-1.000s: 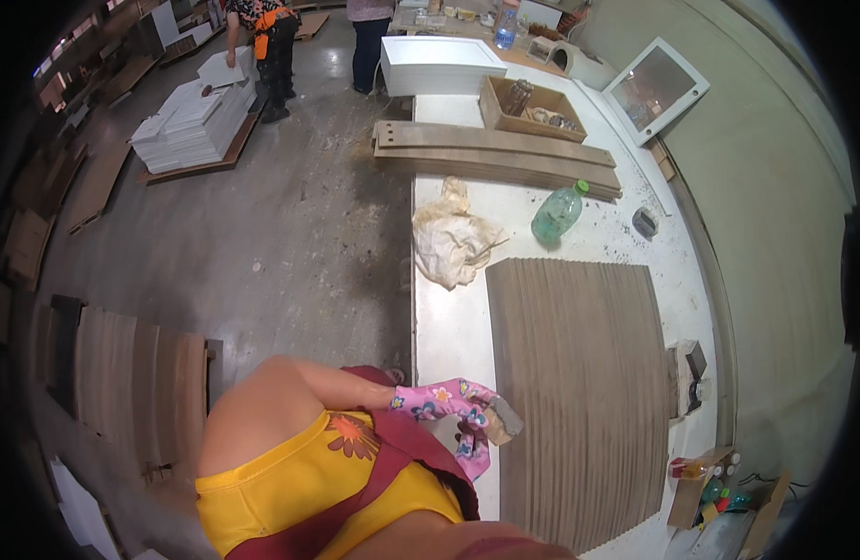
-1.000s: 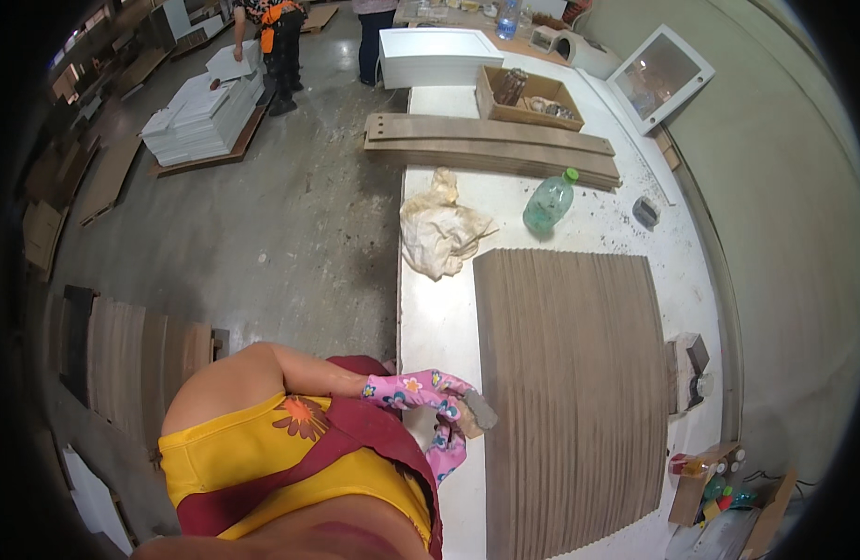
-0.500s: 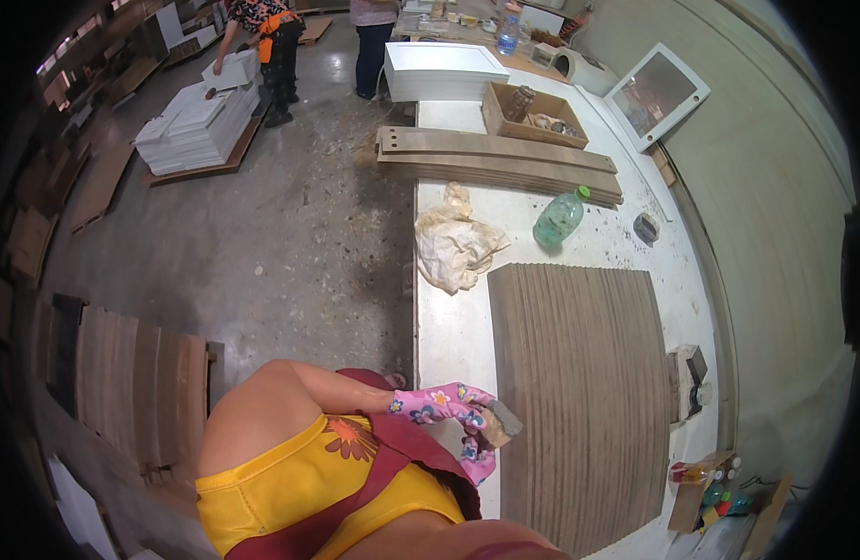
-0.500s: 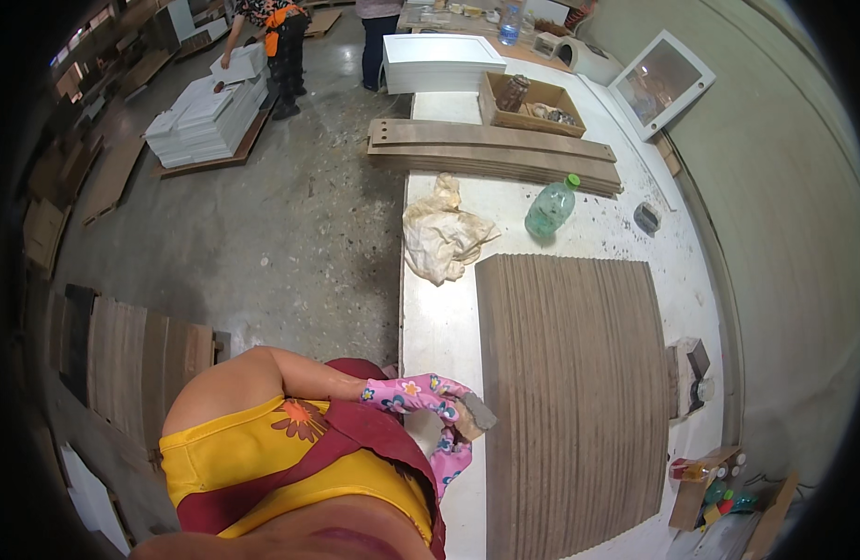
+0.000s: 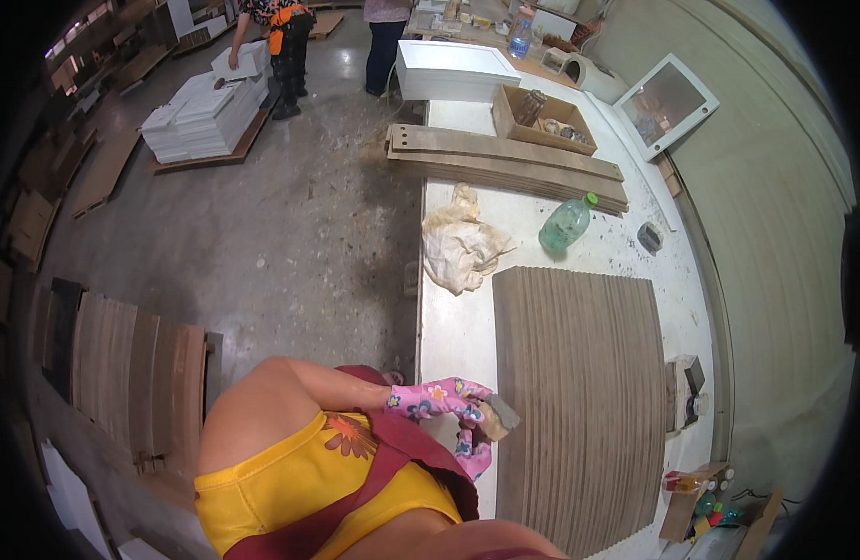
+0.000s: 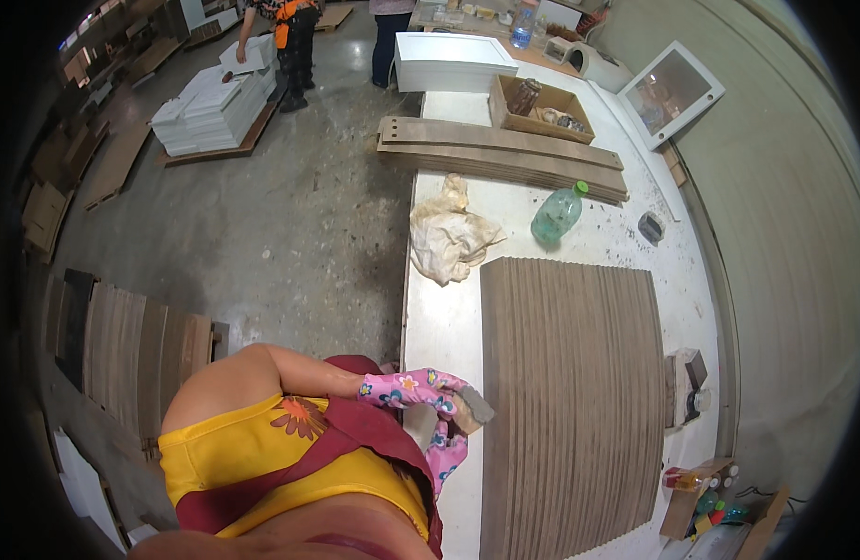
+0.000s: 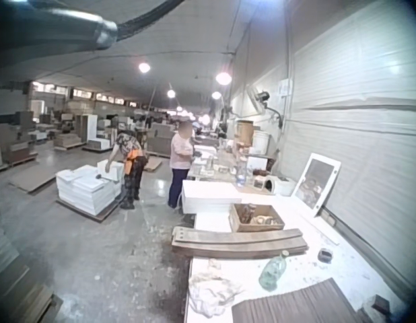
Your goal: The person applies putty to a wood panel, wipes it with a cloth, and then rubs a small block over the surface of another ridged wood panel.
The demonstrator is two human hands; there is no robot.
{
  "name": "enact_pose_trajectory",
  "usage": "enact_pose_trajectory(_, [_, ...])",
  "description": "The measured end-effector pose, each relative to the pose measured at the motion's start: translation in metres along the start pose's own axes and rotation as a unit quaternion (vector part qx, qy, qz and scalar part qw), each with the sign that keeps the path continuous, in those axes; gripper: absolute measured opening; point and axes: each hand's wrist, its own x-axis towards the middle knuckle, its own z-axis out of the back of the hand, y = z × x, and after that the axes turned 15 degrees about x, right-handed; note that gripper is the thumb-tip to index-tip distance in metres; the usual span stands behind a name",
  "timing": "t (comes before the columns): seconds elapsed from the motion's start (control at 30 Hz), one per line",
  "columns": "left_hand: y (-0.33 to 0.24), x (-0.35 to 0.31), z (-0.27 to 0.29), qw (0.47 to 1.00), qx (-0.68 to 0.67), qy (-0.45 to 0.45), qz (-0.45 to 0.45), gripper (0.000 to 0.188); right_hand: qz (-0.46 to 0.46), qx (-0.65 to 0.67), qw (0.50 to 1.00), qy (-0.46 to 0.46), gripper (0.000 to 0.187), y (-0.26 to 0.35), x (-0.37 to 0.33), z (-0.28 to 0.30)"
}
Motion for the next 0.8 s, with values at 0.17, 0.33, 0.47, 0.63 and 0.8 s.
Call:
enact_pose_trajectory(0.17, [0.0, -0.003, 0.001, 1.0, 0.002, -0.005, 0.0, 0.047, -0.021, -0.001, 1.0, -0.002, 0.02, 0.007, -0.004, -0.003])
enact_pose_trajectory(0.33, [0.001, -0.002, 0.0, 1.0, 0.0, -0.005, -0.002, 0.046, 0.038, -0.01, 0.999, 0.022, 0.022, -0.007, 0.001, 0.007])
enact_pose_trajectory(0.47, [0.0, -0.002, 0.0, 1.0, -0.012, -0.009, -0.001, 0.046, 0.001, -0.01, 1.0, 0.019, 0.026, 0.004, -0.002, 0.005])
enact_pose_trajectory(0.63, [-0.005, -0.004, -0.001, 1.0, 0.012, -0.012, 0.006, 0.045, 0.008, -0.02, 1.0, 0.016, 0.025, 0.001, 0.0, 0.007])
enact_pose_trajectory(0.8, [0.004, -0.003, 0.003, 0.998, 0.043, -0.029, 0.023, 0.045, 0.007, -0.024, 1.0, 0.015, 0.024, -0.002, 0.0, 0.009])
